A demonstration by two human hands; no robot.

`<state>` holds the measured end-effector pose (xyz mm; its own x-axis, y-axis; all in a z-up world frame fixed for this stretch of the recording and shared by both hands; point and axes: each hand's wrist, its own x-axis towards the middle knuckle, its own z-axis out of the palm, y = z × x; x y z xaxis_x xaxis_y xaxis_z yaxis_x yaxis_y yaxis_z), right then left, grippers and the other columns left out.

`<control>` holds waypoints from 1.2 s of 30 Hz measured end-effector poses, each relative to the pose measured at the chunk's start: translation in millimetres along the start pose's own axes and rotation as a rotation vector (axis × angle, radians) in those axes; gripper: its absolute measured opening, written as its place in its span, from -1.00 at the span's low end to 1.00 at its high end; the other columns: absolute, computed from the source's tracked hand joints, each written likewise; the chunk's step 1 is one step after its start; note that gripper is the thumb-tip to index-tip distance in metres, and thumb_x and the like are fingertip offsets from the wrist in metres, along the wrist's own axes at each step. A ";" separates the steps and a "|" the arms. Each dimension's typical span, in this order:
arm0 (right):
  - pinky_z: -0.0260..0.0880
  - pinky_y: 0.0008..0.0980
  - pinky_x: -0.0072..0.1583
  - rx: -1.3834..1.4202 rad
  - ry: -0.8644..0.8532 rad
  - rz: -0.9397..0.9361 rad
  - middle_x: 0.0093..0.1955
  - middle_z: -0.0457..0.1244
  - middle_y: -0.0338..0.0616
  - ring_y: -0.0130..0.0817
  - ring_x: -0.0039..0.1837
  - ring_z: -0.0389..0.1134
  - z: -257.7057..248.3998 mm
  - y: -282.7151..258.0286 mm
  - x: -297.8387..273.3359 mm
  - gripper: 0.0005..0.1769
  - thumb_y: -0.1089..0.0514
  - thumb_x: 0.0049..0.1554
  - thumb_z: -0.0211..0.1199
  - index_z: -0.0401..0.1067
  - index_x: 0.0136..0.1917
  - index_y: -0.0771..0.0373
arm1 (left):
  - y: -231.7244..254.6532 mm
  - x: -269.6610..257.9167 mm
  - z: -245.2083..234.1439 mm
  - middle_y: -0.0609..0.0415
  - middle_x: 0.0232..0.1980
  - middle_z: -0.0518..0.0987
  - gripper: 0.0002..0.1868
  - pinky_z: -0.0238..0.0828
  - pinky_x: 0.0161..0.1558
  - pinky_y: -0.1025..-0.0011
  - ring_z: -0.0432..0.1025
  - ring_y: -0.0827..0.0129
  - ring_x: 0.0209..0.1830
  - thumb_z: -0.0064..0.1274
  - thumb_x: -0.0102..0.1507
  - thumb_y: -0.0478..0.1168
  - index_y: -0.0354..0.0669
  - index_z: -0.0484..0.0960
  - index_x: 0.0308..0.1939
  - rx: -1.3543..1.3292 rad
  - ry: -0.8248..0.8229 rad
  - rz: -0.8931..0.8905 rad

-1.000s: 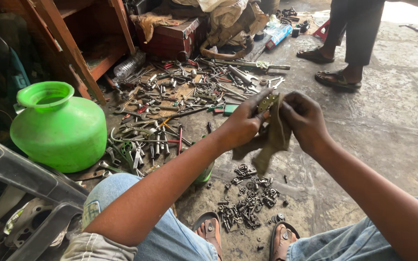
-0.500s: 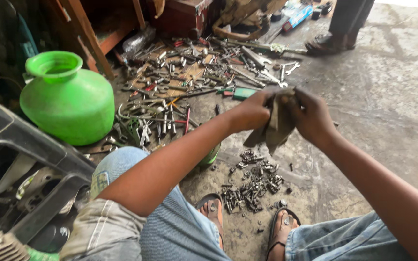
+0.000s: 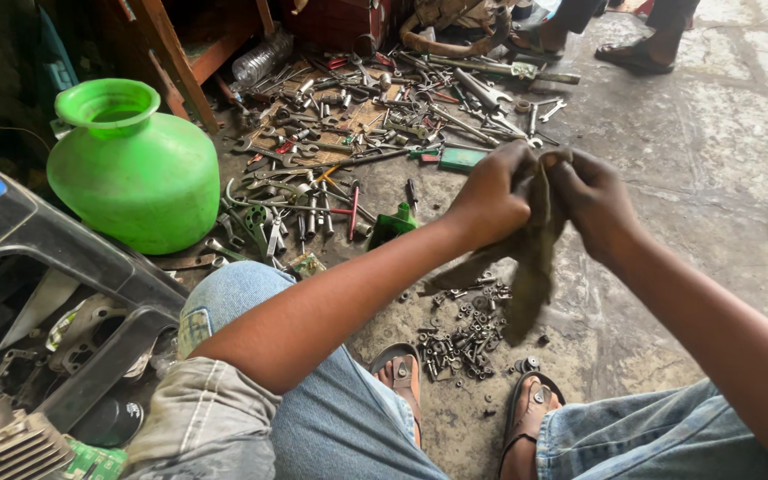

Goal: The person sits on the floor and repeatedly picks up small metal parts from a pile, wipes each one with a cloth, and places it into a green container. The person handles the parts one at a time throughout the clip.

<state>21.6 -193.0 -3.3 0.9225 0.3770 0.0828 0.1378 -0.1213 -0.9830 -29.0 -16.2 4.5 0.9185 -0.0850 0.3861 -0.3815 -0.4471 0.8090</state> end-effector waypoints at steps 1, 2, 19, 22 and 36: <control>0.42 -0.33 0.08 0.016 0.041 0.063 0.01 0.36 -0.09 -0.36 -0.02 0.37 -0.5 -0.9 -1.2 -0.64 0.02 0.39 0.08 0.45 0.27 0.32 | -0.1 -2.0 -0.5 -0.08 -0.20 0.48 -0.75 0.39 -0.14 0.23 0.40 0.17 -0.21 0.08 0.05 -0.49 -0.32 0.45 -0.21 -0.002 0.025 0.093; 0.43 -0.32 0.10 -0.021 0.028 0.072 0.00 0.36 -0.08 -0.36 -0.01 0.37 1.1 -0.7 -1.8 -0.63 0.01 0.39 0.09 0.45 0.25 0.33 | -1.4 -3.9 -2.5 -0.06 -0.20 0.47 -0.72 0.39 -0.10 0.26 0.40 0.19 -0.18 0.09 0.04 -0.48 -0.31 0.44 -0.19 -0.004 0.049 0.186; 0.47 -0.24 0.23 0.370 -0.211 -0.048 0.11 0.38 -0.06 -0.31 0.12 0.43 -16.7 9.6 0.4 -0.64 0.09 0.27 0.20 0.43 0.22 0.39 | 20.8 1.6 -26.1 -0.12 -0.15 0.59 -0.87 0.46 -0.03 0.26 0.53 0.15 -0.13 0.11 0.21 -0.44 -0.34 0.57 -0.17 -0.005 0.148 0.235; 0.49 -0.26 0.17 0.482 -0.190 0.002 0.05 0.38 -0.10 -0.34 0.04 0.43 -19.0 18.3 3.5 -0.69 0.08 0.29 0.19 0.43 0.17 0.37 | 27.2 -3.3 -23.0 -0.17 -0.13 0.56 -0.89 0.44 0.04 0.20 0.50 0.06 -0.07 0.09 0.22 -0.43 -0.37 0.56 -0.17 0.064 0.167 0.336; 0.48 -0.42 0.18 0.259 -0.147 0.078 0.09 0.37 -0.21 -0.47 0.11 0.40 12.2 12.0 -4.6 -0.66 0.12 0.25 0.10 0.39 0.26 0.26 | -13.0 5.7 -16.6 -0.19 -0.07 0.60 -0.84 0.44 0.06 0.14 0.51 -0.08 0.02 0.01 0.24 -0.37 -0.33 0.59 -0.12 0.183 0.112 0.226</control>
<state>14.6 -185.0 -17.5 0.8621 0.5067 -0.0008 -0.0456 0.0760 -0.9961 -20.6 3.9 3.5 0.7919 -0.1066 0.6013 -0.5402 -0.5816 0.6083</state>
